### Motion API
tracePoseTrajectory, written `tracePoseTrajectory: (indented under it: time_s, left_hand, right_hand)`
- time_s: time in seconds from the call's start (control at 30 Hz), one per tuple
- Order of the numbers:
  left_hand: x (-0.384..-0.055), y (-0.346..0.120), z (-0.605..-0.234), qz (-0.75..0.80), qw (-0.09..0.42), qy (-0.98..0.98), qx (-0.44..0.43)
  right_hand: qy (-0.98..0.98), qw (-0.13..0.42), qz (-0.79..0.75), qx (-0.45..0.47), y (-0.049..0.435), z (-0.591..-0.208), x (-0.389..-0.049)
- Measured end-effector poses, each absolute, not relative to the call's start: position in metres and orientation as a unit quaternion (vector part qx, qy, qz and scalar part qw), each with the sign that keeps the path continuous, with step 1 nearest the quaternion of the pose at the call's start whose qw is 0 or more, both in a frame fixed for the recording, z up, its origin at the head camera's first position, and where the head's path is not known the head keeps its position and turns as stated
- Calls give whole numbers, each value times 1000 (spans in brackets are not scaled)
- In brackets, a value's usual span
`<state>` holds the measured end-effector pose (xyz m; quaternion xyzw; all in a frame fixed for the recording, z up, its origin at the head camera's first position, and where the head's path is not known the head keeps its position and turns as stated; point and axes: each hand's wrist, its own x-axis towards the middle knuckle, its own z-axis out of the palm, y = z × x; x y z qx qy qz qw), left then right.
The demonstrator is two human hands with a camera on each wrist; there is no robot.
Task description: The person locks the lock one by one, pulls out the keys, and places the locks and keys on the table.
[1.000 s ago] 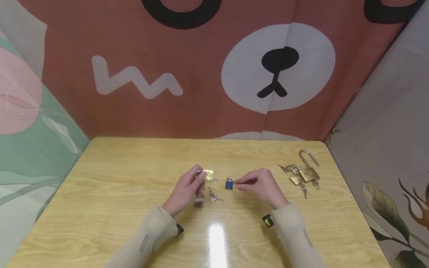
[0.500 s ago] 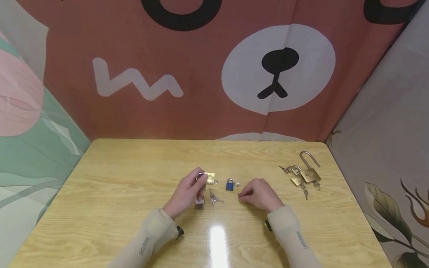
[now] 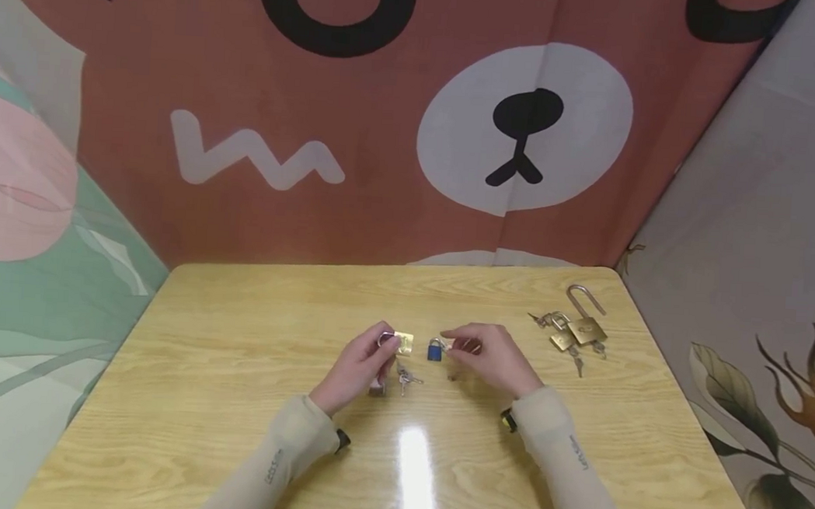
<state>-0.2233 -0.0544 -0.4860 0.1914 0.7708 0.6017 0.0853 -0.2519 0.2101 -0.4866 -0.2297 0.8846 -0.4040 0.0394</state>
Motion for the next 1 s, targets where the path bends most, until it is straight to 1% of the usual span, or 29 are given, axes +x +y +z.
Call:
tracePoseTrajectory:
  time_s: [0.17, 0.27, 0.37, 0.53, 0.7, 0.83, 1.0]
  left_hand:
    - [-221, -55, -484, 590, 123, 772, 204]
    - [-220, -55, -481, 583, 142, 772, 210]
    - [-219, -55, -481, 581, 145, 773, 208]
    - [-218, -51, -484, 607, 134, 761, 187]
    - [-218, -46, -488, 628, 128, 750, 160]
    - [-219, -45, -490, 623, 141, 752, 163]
    - [-221, -43, -490, 612, 152, 758, 169]
  right_hand:
    - [834, -10, -421, -356, 190, -469, -244]
    - [825, -40, -400, -397, 178, -465, -239]
    - [831, -77, -376, -403, 170, -463, -236]
    - [848, -133, -328, -394, 162, -462, -229]
    - [862, -177, -287, -380, 158, -464, -226]
    - [865, -194, -263, -382, 160, -467, -224]
    - [858, -198, -258, -397, 162, -466, -225]
